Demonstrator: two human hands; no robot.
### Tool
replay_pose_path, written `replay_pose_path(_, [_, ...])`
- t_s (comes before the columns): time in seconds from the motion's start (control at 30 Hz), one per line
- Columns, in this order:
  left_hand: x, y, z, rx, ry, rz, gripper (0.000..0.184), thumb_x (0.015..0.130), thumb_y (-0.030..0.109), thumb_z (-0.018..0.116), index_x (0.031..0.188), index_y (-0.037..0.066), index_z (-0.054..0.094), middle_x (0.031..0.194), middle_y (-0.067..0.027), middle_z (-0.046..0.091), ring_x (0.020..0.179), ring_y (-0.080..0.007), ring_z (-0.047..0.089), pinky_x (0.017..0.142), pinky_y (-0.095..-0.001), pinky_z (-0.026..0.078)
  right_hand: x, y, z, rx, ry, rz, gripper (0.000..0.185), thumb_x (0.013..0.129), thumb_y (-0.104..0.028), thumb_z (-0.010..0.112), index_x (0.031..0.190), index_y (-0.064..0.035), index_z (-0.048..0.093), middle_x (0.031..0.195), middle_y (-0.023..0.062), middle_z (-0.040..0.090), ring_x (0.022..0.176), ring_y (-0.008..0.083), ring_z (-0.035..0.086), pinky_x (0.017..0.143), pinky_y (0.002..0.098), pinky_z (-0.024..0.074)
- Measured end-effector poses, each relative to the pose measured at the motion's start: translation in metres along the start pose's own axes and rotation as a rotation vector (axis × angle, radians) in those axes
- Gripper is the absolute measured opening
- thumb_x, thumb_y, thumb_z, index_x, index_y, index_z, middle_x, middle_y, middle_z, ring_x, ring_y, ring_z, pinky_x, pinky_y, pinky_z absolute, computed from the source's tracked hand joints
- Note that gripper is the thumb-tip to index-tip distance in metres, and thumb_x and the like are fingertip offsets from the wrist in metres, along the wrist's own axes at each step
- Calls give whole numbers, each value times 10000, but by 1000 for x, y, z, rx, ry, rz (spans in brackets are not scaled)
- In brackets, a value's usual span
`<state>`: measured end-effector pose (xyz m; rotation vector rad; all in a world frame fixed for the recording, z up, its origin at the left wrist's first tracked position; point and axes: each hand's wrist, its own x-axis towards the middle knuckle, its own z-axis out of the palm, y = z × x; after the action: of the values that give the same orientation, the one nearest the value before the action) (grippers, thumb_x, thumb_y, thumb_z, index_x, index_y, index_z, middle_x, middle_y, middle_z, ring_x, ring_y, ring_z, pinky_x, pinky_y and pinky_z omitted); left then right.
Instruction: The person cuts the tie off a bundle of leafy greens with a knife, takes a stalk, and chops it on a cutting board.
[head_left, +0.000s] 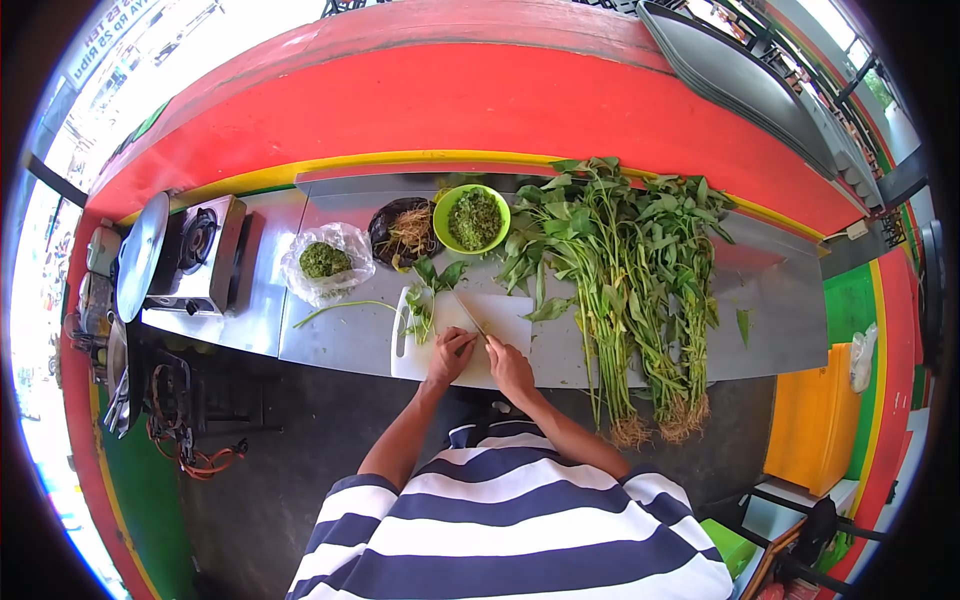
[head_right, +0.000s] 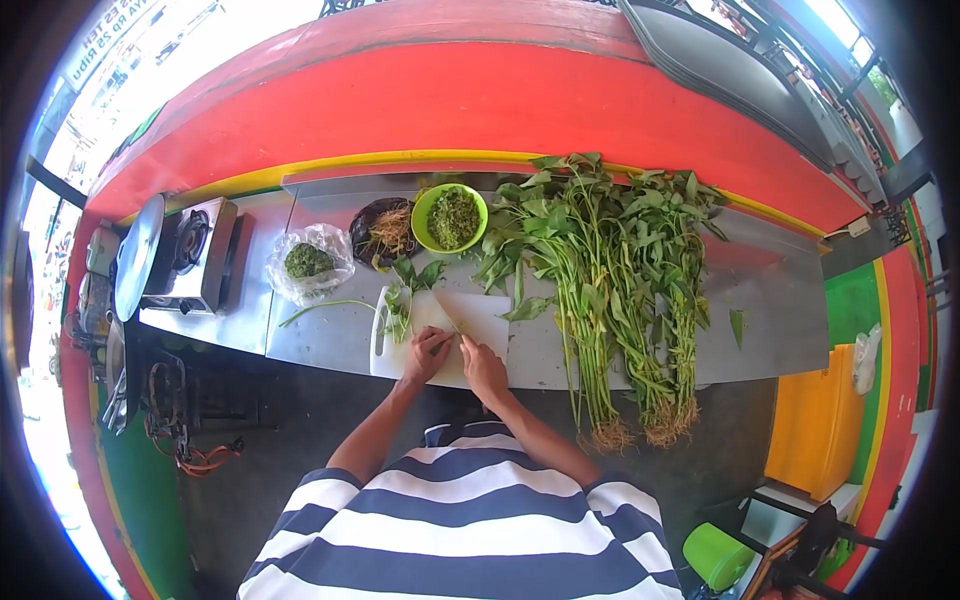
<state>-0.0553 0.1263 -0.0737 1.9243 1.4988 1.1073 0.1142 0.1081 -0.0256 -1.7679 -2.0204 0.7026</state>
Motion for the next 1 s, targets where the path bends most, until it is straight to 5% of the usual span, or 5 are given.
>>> replay_pose_path(0.53, [3,5,-1,-68,30,-57,147,777,33,738,923,40,744,850,-103,670,761,-269,651,675,-368,526,-7,3,5,-6,23,-27,325,1001,-303,492,1254,-127,595,812,181,653,679,383,661,593,461,549])
replay_pose_path(1.0, [-7,4,-2,-5,17,-1,186,788,47,717,973,50,741,885,-91,632,853,-264,614,744,-389,492,-5,3,8,6,33,-41,333,1000,-314,492,1255,-129,602,818,185,662,706,383,668,610,467,548])
